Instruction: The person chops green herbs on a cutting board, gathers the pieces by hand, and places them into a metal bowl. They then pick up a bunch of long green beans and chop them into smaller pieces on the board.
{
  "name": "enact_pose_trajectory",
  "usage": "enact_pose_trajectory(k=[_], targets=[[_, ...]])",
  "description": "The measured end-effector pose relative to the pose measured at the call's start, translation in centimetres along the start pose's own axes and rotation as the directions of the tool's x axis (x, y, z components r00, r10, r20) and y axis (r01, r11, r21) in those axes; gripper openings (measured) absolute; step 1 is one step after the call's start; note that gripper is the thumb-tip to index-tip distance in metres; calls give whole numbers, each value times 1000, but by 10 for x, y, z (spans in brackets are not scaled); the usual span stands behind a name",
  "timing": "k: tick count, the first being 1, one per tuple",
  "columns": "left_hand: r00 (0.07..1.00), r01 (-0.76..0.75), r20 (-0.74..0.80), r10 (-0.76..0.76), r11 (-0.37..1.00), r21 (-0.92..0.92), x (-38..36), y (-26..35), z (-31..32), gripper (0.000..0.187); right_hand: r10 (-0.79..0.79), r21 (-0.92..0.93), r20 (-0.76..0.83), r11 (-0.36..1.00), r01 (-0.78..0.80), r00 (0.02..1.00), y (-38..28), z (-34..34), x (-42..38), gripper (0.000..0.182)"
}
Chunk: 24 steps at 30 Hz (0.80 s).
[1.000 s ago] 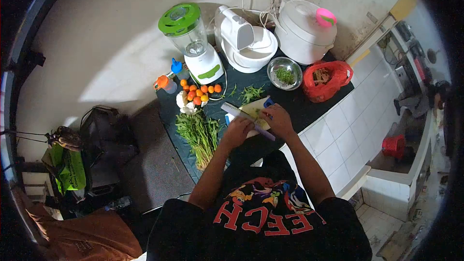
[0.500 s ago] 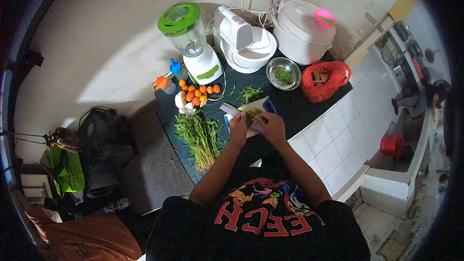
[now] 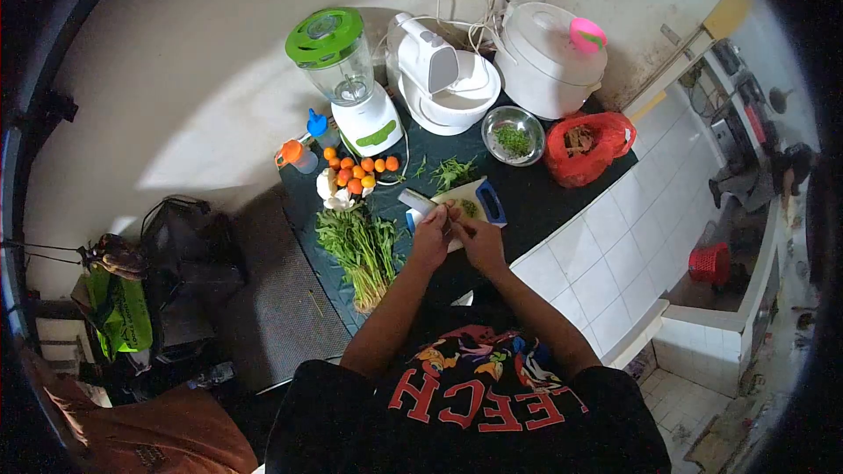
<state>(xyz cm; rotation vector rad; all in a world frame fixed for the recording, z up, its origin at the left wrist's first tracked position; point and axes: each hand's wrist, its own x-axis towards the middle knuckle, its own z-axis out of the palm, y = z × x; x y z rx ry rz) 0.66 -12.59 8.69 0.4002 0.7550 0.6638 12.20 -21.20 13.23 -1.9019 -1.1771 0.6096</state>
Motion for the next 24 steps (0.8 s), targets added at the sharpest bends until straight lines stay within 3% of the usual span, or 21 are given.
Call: enact_pose_trajectory(k=[4, 6, 10, 12, 15, 22, 24], targets=[[993, 1, 118, -3, 1000, 17, 5, -1, -18, 34, -41, 5, 119, 999, 40, 992, -5, -11, 1, 33], [988, 14, 153, -4, 998, -68, 6, 0, -20, 39, 77, -123, 145, 991, -59, 986, -7, -20, 7, 31], [990, 81, 115, -86, 996, 45, -10, 14, -16, 33, -84, 59, 5, 995, 84, 996, -19, -37, 19, 31], [992, 124, 4, -129, 963, 238, -15, 20, -17, 32, -181, 94, 227, 982, 164, 957, -33, -53, 27, 32], [985, 122, 79, -155, 940, 320, -19, 28, -22, 23, -295, 131, 356, 955, 265, 887, -24, -55, 37, 33], [990, 93, 49, -133, 870, 483, -30, 30, -26, 15, -275, 29, 460, 955, 295, 844, 2, -47, 33, 28], [990, -8, 115, -77, 796, 605, -40, 35, -23, 22, -30, 44, 516, 999, 8, 856, 8, -43, 25, 28]])
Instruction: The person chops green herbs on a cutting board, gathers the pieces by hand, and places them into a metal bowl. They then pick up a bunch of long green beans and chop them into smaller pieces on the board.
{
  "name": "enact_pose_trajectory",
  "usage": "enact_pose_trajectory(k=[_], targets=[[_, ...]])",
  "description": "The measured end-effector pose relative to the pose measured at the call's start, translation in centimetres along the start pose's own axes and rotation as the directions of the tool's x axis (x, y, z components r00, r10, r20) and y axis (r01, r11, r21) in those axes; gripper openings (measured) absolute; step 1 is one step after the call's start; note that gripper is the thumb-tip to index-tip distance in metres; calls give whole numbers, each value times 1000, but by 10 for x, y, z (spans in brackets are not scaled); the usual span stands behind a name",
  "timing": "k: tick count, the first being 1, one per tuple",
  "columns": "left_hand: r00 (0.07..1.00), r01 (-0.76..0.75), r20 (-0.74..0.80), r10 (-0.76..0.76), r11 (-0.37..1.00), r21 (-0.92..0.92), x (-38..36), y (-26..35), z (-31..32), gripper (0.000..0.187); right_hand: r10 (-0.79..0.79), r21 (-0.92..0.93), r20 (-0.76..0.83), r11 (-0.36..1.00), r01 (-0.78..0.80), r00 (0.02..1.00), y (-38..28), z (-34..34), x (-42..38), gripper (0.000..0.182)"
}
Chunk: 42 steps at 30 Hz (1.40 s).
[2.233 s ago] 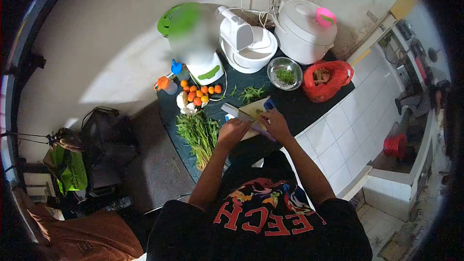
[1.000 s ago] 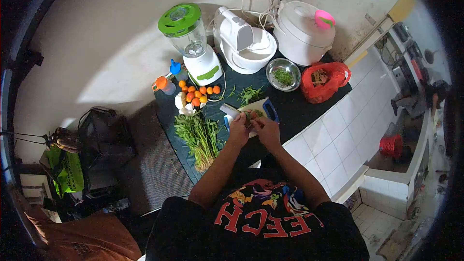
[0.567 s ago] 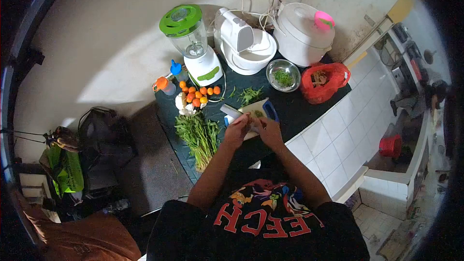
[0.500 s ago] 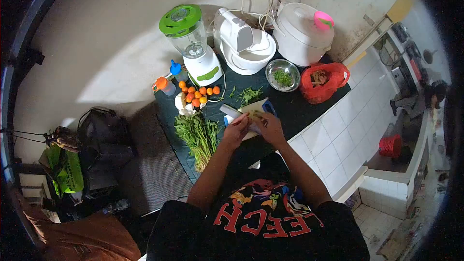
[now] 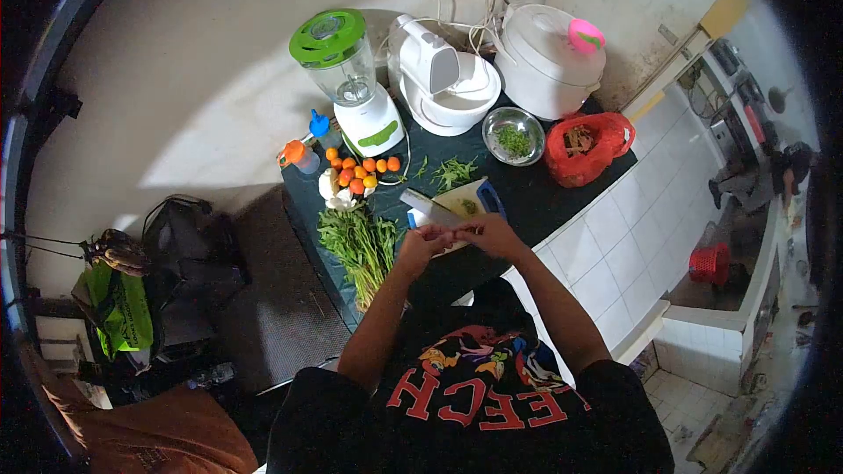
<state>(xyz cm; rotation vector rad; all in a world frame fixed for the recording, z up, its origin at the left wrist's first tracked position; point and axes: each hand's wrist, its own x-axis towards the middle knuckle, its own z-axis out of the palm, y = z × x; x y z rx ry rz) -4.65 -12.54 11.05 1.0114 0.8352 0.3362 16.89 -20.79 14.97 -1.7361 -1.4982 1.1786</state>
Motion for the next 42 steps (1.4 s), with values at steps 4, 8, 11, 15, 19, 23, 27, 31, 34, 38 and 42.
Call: enact_pose_trajectory(k=[4, 8, 11, 15, 19, 23, 27, 31, 34, 38, 42], targets=[[985, -173, 63, 162, 942, 288, -22, 14, 9, 24, -92, 30, -37, 995, 93, 995, 7, 13, -8, 29], [919, -334, 133, 370, 555, 762, -23, 8, 10, 26, -2, 68, -51, 998, 5, 999, 14, 24, -9, 28], [904, -350, 224, 363, 332, 876, -11, -10, 0, 31, 7, 47, -84, 999, -3, 996, 12, 29, -12, 28], [782, -448, 260, 567, 222, 866, -10, -24, -4, 18, -65, -207, -231, 978, 16, 971, 20, 37, -12, 27], [777, -341, 42, 628, 363, 867, -8, -30, -8, 14, -283, -811, -280, 581, -68, 917, 57, 56, -13, 28], [678, -431, 10, 735, 387, 816, -3, -40, -21, 12, -79, -812, -229, 566, -146, 970, 70, 72, -8, 33], [757, -346, -175, 629, 615, 709, 3, -60, -31, 14, -50, -573, -316, 806, -149, 947, 60, 80, -11, 31], [712, -276, -225, 665, 560, 782, 1, -53, -37, 16, 13, -454, -338, 874, -175, 941, 40, 89, -40, 27], [757, -191, -332, 564, 675, 713, -3, -47, -43, 18, 34, -265, -365, 954, -140, 930, 46, 101, -61, 28], [733, -125, -336, 592, 603, 788, 7, -53, -44, 19, 221, -187, -309, 939, -287, 925, 58, 105, -73, 28], [793, -185, -230, 564, 583, 791, 24, -51, -20, 20, 229, -184, -407, 928, -325, 884, 66, 97, -65, 27]])
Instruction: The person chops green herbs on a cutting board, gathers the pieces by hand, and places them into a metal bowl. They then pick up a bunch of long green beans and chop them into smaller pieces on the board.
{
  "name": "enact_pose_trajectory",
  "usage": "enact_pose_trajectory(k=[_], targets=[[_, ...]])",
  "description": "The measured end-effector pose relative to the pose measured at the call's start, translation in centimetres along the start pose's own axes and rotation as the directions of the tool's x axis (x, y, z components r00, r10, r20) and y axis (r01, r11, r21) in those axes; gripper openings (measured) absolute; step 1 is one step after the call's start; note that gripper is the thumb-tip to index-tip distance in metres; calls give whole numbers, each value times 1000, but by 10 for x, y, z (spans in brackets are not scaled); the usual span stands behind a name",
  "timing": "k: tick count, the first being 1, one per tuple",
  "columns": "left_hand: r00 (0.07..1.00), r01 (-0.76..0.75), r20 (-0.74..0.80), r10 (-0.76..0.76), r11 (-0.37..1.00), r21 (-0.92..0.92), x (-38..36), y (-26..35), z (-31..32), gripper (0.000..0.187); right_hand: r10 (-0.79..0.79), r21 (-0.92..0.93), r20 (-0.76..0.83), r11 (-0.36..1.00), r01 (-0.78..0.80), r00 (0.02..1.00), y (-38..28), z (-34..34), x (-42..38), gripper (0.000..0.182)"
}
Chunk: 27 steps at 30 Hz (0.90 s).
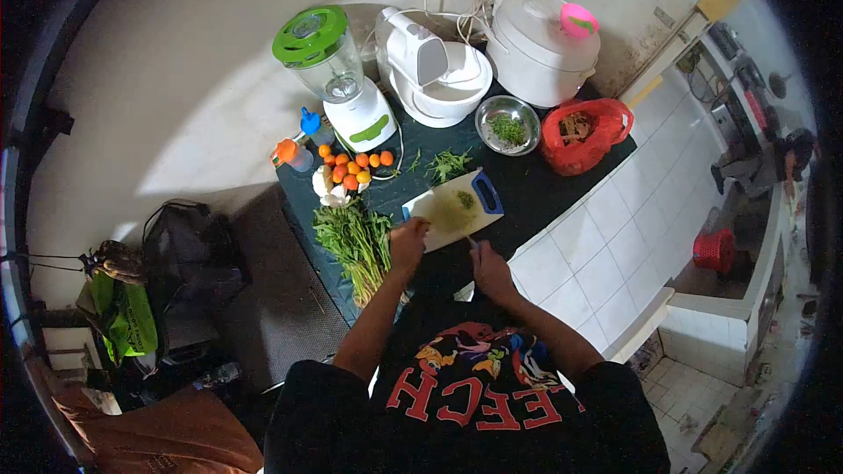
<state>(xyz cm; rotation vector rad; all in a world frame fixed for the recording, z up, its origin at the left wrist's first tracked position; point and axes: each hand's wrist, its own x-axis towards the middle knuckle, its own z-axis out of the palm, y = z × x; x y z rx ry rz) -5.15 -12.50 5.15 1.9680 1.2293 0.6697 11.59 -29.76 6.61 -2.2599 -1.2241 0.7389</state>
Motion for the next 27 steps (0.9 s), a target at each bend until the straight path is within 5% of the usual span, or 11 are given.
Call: enact_pose_trajectory(k=[5, 7, 10, 12, 16, 18, 21, 27], targets=[[983, -160, 107, 147, 979, 129, 32, 1, 47, 20, -81, -43, -101, 996, 77, 992, -1, -10, 12, 27], [921, -388, 26, 389, 906, 170, 43, 2, 58, 19, -80, -50, -134, 996, 74, 988, -7, -15, 11, 28], [964, -266, 70, 258, 903, 337, 45, 13, 64, 18, 37, 52, -21, 998, -36, 999, -1, -13, 1, 29], [955, -288, 40, 294, 887, 362, 41, 20, 63, 17, -152, 53, -86, 986, 157, 985, 6, -7, -10, 29], [959, -258, 2, 282, 874, 412, 35, 21, 64, 14, -280, -29, -128, 960, 279, 951, 7, 2, -23, 34], [960, -264, 5, 281, 897, 354, 38, 17, 65, 14, -107, -33, 44, 994, 108, 993, 5, 6, -25, 48], [950, -297, -10, 311, 915, 274, 37, 10, 66, 13, -239, -130, 6, 963, 238, 971, 9, 12, -30, 61], [925, -356, -40, 378, 898, 260, 39, 10, 64, 15, -223, -145, 11, 964, 223, 975, 6, 16, -33, 65]])
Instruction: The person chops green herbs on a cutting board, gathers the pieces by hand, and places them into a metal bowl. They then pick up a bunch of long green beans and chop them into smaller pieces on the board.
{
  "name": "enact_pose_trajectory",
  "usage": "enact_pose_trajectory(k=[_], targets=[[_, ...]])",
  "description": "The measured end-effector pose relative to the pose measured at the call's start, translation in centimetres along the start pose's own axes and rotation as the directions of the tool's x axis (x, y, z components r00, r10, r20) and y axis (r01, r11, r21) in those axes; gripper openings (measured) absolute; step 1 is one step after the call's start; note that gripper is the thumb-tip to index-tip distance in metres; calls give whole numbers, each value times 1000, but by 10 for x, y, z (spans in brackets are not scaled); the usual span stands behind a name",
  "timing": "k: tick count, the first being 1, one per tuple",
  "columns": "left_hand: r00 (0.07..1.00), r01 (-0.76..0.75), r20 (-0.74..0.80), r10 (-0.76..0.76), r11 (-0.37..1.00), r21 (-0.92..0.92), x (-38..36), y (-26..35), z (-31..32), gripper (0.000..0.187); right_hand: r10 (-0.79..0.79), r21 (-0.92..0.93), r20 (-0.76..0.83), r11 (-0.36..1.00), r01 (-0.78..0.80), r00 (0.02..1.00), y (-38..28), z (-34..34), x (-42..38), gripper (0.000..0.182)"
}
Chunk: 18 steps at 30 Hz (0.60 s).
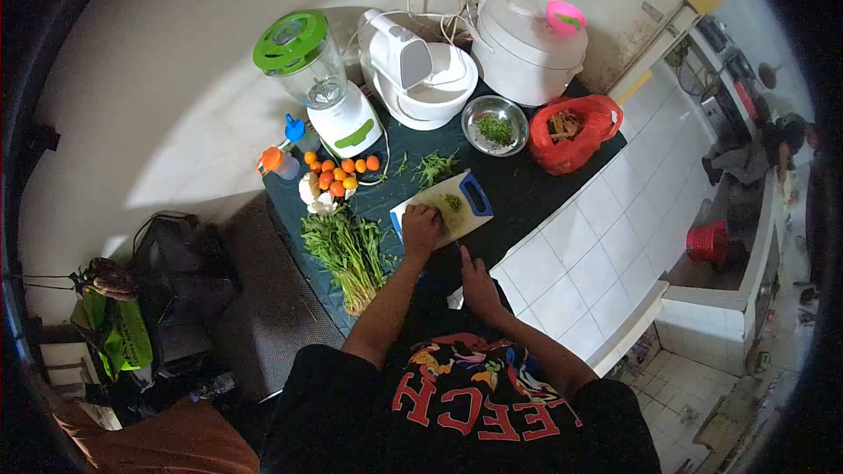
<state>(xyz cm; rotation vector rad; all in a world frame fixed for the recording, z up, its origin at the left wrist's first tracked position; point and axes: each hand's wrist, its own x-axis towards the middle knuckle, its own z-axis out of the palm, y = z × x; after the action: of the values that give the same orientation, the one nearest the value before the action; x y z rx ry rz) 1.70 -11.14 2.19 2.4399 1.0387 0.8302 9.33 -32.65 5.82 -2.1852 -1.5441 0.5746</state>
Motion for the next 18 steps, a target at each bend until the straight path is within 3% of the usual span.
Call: enact_pose_trajectory(k=[7, 9, 13, 16, 18], targets=[[999, 2, 53, -2, 1000, 0, -7, -4, -1, 19, 46, 16, -66, 999, -45, 997, 0, 16, 35, 62], [998, 17, 61, -17, 1000, 8, -5, -3, -2, 18, 16, -24, -28, 1000, -16, 999, 0, 16, 40, 78], [995, 72, 69, -71, 997, -13, 1, 4, -8, 16, 18, -77, -69, 997, -24, 997, -14, 8, 19, 77], [997, 65, 38, -65, 998, 3, 4, 5, -7, 16, 79, -36, 47, 996, -78, 996, -20, 1, 12, 78], [996, 71, 56, -71, 997, 6, 5, 5, -7, 16, 185, 21, 86, 982, -187, 979, -20, 6, 15, 62]])
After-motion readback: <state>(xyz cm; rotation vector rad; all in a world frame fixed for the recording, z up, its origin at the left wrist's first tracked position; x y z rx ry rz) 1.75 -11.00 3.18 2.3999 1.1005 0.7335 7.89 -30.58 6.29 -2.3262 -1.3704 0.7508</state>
